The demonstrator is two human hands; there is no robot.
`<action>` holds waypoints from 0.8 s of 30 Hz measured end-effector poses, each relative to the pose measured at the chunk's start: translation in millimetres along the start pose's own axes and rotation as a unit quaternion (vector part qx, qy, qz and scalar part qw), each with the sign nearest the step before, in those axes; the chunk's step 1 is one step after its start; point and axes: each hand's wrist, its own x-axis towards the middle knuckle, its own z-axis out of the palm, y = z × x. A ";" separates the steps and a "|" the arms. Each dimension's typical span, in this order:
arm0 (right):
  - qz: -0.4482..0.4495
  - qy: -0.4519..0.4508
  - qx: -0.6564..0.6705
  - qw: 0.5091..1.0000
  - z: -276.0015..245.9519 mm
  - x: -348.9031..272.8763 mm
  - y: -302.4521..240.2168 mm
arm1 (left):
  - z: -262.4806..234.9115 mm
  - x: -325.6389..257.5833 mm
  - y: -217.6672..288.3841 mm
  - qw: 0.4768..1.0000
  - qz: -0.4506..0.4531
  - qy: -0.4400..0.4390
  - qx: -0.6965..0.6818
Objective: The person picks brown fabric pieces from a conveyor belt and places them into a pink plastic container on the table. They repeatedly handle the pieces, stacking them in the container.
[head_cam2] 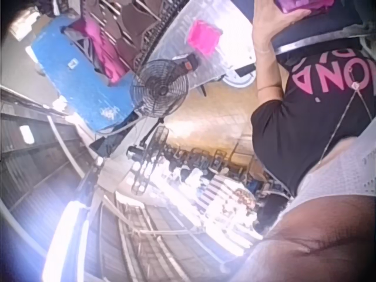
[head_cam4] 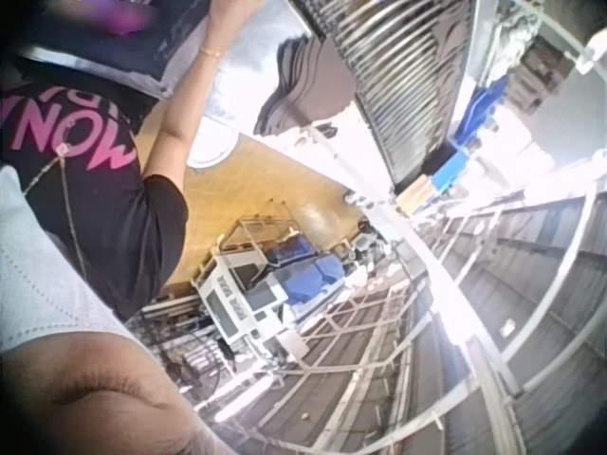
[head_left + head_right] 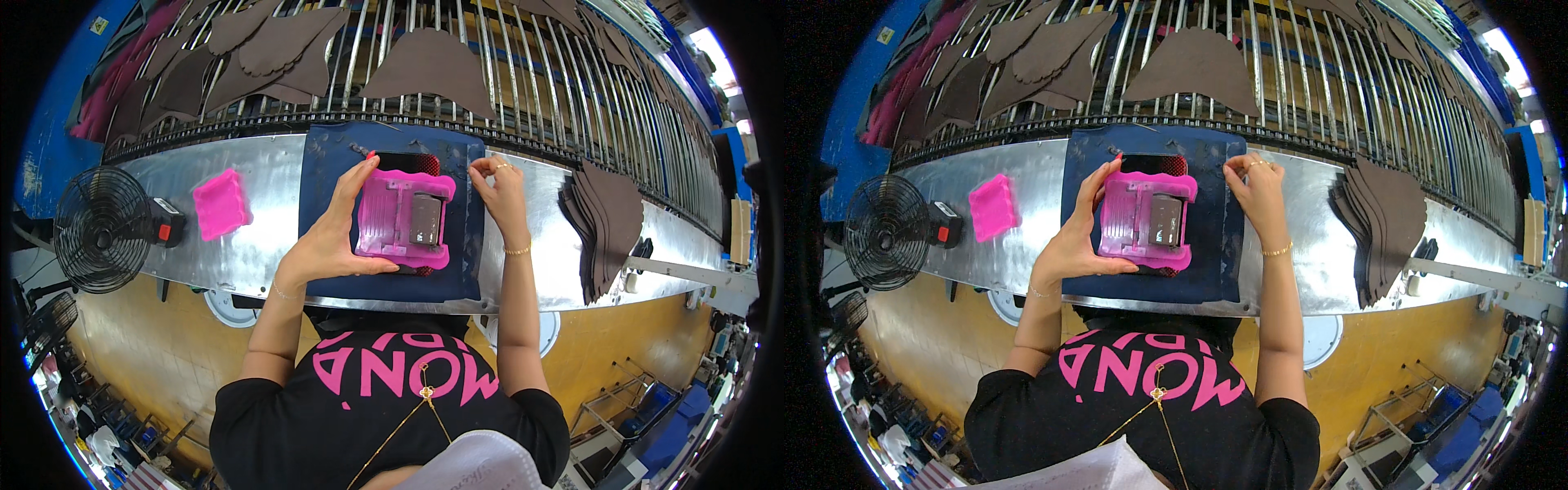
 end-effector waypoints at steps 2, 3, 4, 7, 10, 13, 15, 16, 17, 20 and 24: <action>-0.005 -0.016 -0.036 0.999 9.1 9.3 14.6 | 0.1 0.3 -1.5 1.000 0.008 -0.001 -0.005; -0.009 -0.020 -0.053 0.998 13.0 13.0 18.9 | 0.2 0.4 -1.1 1.000 0.008 0.000 -0.003; -0.013 -0.024 -0.070 0.997 15.8 16.1 22.9 | 0.5 1.1 -0.4 1.000 0.007 0.000 -0.001; 0.028 -0.033 -0.086 0.995 19.1 22.8 28.9 | 0.4 0.8 0.2 1.000 0.005 0.001 0.001; 0.149 -0.095 -0.039 0.984 11.5 30.8 28.4 | 0.1 -0.1 0.4 1.000 -0.002 0.000 -0.002; 0.132 -0.109 -0.052 0.984 9.7 31.8 33.4 | 0.0 0.1 0.8 1.000 -0.006 -0.002 -0.004; 0.116 -0.124 -0.068 0.983 -6.1 27.1 31.8 | 0.8 0.2 0.2 1.000 -0.003 -0.003 -0.004; 0.107 -0.132 -0.076 0.982 -15.2 23.3 30.6 | 0.6 -0.3 -0.6 1.000 0.001 -0.001 -0.003; 0.123 -0.099 -0.047 0.986 -25.8 16.7 36.5 | 0.1 -0.4 -0.8 1.000 0.006 0.000 -0.001; 0.157 0.100 -0.076 0.980 -77.4 -17.0 76.7 | 1.3 -0.4 -0.1 1.000 0.005 0.002 -0.004; 0.313 0.335 -0.205 0.864 -143.7 -87.4 114.9 | 3.7 -2.2 -1.6 1.000 0.009 0.011 -0.011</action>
